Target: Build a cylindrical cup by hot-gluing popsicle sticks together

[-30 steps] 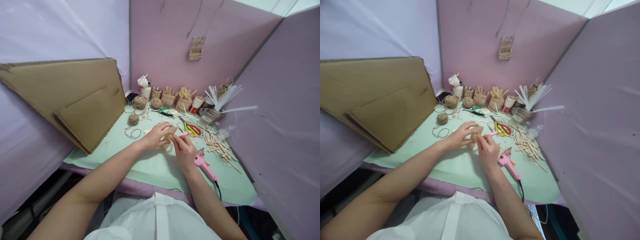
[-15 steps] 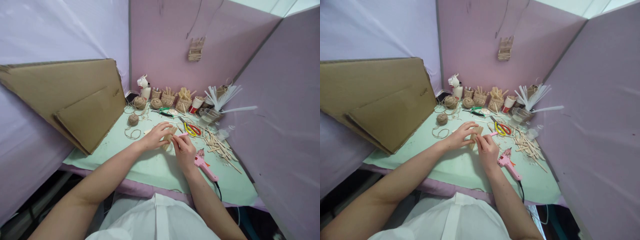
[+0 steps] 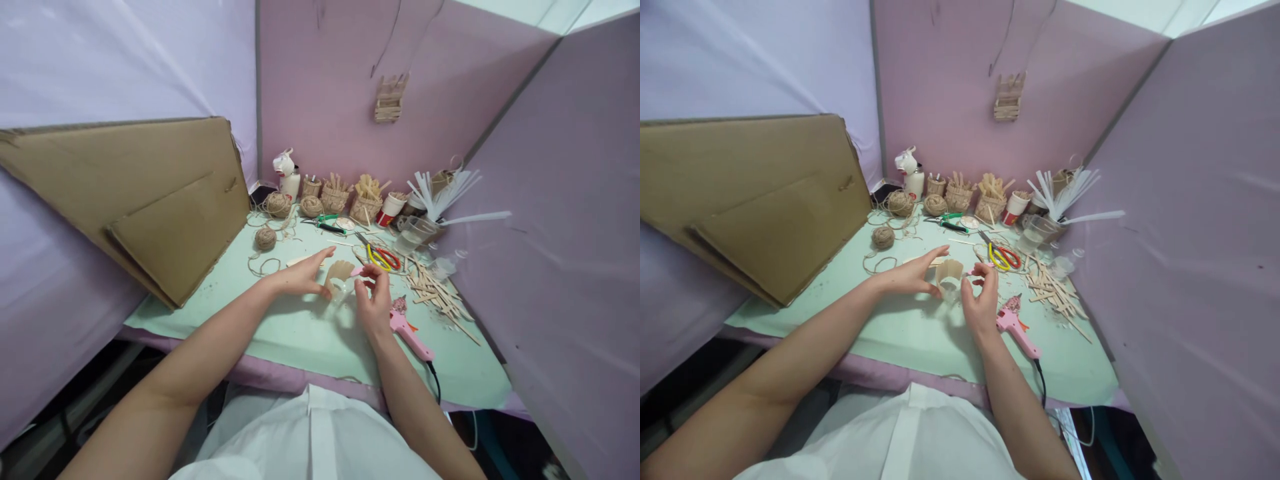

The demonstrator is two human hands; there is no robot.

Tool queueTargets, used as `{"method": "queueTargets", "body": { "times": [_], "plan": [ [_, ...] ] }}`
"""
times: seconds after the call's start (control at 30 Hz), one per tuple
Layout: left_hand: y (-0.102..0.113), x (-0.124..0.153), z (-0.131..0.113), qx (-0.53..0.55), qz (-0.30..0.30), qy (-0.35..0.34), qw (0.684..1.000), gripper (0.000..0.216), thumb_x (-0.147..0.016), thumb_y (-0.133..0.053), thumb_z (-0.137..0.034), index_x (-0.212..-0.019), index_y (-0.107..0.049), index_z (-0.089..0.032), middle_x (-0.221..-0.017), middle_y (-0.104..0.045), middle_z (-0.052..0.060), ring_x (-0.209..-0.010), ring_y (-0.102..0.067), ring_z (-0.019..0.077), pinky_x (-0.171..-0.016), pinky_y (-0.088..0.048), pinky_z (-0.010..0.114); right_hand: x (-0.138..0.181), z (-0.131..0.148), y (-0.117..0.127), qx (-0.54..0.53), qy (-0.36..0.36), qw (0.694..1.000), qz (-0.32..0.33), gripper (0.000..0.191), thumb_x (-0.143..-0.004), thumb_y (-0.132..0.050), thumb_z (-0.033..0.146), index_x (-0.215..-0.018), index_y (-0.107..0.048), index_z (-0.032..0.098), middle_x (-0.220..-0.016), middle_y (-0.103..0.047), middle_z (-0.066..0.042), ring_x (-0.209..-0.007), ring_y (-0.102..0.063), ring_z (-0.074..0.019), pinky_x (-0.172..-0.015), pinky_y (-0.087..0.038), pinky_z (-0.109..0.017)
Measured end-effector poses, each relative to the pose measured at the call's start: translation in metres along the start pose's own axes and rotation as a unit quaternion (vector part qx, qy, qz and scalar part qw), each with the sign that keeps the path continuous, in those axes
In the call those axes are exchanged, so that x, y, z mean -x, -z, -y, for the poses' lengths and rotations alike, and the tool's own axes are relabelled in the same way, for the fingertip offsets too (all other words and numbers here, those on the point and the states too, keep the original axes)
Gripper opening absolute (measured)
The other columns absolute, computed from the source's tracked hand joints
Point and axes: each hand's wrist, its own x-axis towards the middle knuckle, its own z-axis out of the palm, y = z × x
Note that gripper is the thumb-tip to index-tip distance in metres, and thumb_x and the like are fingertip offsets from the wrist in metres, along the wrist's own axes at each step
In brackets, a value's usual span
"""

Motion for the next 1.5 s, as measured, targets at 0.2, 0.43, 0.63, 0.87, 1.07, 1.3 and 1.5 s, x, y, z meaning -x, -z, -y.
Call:
{"method": "queueTargets", "body": {
  "times": [0.2, 0.43, 0.63, 0.87, 1.07, 1.3, 1.5],
  "plan": [
    [-0.002, -0.003, 0.003, 0.077, 0.028, -0.036, 0.996, 0.086, -0.066, -0.077, -0.03, -0.141, -0.038, -0.02, -0.147, -0.044, 0.015, -0.134, -0.044, 0.0286, -0.111, -0.035, 0.045, -0.002, -0.003, -0.001, -0.05, -0.071, 0.994, 0.062, 0.029, -0.09, -0.047, 0.039, -0.108, -0.056, 0.019, -0.102, -0.063, -0.009, -0.096, -0.059, -0.021, -0.082, -0.049, -0.036],
    [-0.004, -0.006, 0.006, 0.14, 0.08, -0.033, 0.986, 0.06, -0.072, -0.074, -0.025, -0.126, -0.051, -0.017, -0.133, -0.057, 0.014, -0.123, -0.054, 0.0264, -0.102, -0.043, 0.042, -0.007, -0.009, -0.004, -0.031, -0.103, 0.993, 0.056, 0.032, -0.09, -0.043, 0.042, -0.102, -0.061, 0.018, -0.1, -0.066, -0.008, -0.093, -0.06, -0.0213, -0.075, -0.05, -0.034],
    [-0.003, -0.008, 0.007, 0.164, 0.099, -0.044, 0.981, 0.055, -0.071, -0.073, -0.02, -0.122, -0.053, -0.018, -0.13, -0.059, 0.013, -0.119, -0.057, 0.0247, -0.099, -0.045, 0.039, -0.009, -0.006, -0.007, -0.057, -0.133, 0.988, 0.056, 0.033, -0.091, -0.042, 0.046, -0.098, -0.059, 0.019, -0.091, -0.065, -0.005, -0.084, -0.061, -0.0188, -0.071, -0.051, -0.032],
    [-0.014, -0.016, 0.025, 0.154, 0.054, -0.04, 0.986, 0.066, -0.067, -0.077, -0.026, -0.126, -0.049, -0.017, -0.132, -0.056, 0.015, -0.122, -0.054, 0.0275, -0.101, -0.043, 0.043, -0.009, -0.008, -0.006, -0.015, -0.097, 0.994, 0.036, 0.039, -0.093, -0.038, 0.051, -0.098, -0.06, 0.018, -0.097, -0.064, -0.008, -0.09, -0.06, -0.0211, -0.074, -0.052, -0.036],
    [-0.024, -0.025, 0.026, 0.244, 0.051, -0.022, 0.968, 0.067, -0.063, -0.079, -0.023, -0.122, -0.048, -0.016, -0.12, -0.06, 0.011, -0.112, -0.058, 0.0258, -0.093, -0.047, 0.039, -0.005, 0.001, 0.0, 0.078, 0.115, 0.99, -0.022, 0.022, -0.092, -0.049, 0.037, -0.102, -0.062, 0.022, -0.108, -0.057, -0.01, -0.108, -0.053, -0.0239, -0.092, -0.044, -0.044],
    [-0.025, -0.026, 0.023, 0.275, 0.037, -0.006, 0.961, 0.058, -0.058, -0.08, -0.018, -0.11, -0.054, -0.016, -0.102, -0.063, 0.004, -0.097, -0.06, 0.021, -0.082, -0.048, 0.033, -0.006, 0.008, -0.005, 0.113, 0.167, 0.979, 0.014, 0.012, -0.089, -0.056, 0.03, -0.086, -0.064, 0.022, -0.091, -0.064, -0.005, -0.095, -0.055, -0.0218, -0.089, -0.041, -0.041],
    [-0.026, -0.026, 0.021, 0.271, 0.028, -0.007, 0.962, 0.058, -0.057, -0.079, -0.018, -0.109, -0.055, -0.015, -0.102, -0.063, 0.005, -0.097, -0.059, 0.0212, -0.083, -0.046, 0.033, -0.007, 0.007, -0.007, 0.106, 0.173, 0.979, 0.011, 0.012, -0.089, -0.057, 0.029, -0.082, -0.065, 0.022, -0.086, -0.067, -0.004, -0.091, -0.055, -0.0209, -0.089, -0.04, -0.041]
  ]
}}
